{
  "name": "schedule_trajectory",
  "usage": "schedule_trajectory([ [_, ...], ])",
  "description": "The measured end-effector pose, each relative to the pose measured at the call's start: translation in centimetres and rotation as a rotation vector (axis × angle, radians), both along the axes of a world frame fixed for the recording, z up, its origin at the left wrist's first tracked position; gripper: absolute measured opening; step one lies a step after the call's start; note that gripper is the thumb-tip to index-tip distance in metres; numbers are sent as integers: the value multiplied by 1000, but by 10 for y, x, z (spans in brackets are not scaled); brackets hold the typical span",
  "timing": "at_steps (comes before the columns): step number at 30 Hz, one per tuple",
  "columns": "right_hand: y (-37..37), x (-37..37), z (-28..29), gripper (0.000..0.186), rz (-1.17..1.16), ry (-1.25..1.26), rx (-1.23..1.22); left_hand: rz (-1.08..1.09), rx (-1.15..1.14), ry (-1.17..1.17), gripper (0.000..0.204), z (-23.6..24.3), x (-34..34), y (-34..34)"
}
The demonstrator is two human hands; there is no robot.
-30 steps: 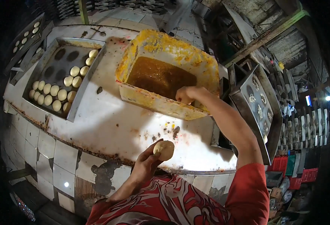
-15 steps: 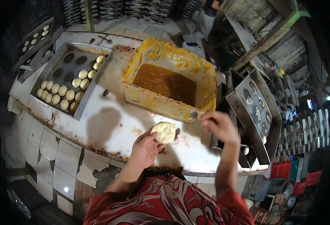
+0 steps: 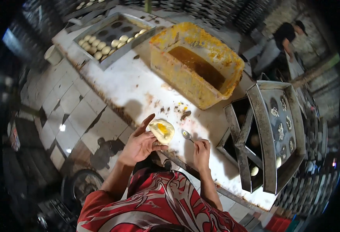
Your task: Filling and shaping dough balls into buns and placing them on baking trays.
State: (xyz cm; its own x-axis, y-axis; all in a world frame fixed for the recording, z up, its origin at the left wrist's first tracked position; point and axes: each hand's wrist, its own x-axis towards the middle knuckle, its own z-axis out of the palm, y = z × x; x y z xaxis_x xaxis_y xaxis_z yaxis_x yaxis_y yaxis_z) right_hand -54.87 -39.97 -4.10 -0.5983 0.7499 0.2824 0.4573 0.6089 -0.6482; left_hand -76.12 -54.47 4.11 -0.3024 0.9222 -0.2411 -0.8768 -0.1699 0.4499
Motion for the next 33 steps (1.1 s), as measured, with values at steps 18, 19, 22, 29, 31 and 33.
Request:
schedule_trajectory([
  [18, -122, 123, 108, 21, 827, 42, 266, 149, 173, -265, 26, -24, 246, -112],
  [19, -124, 139, 108, 22, 781, -18, 275, 138, 117, -191, 29, -24, 259, -117],
  [22, -111, 181, 110, 22, 725, -244, -313, -34, -215, 382, 34, -35, 288, -117],
  [29, -100, 319, 112, 12, 321, 19, -811, -371, 1, 302, 33, -45, 394, -83],
  [31, -111, 358, 108, 18, 203, 138, -298, -265, -161, 170, 27, -47, 431, -49],
  [33, -119, 394, 95, 19, 22, 25, 62, -220, -169, 57, 24, -48, 471, -13],
])
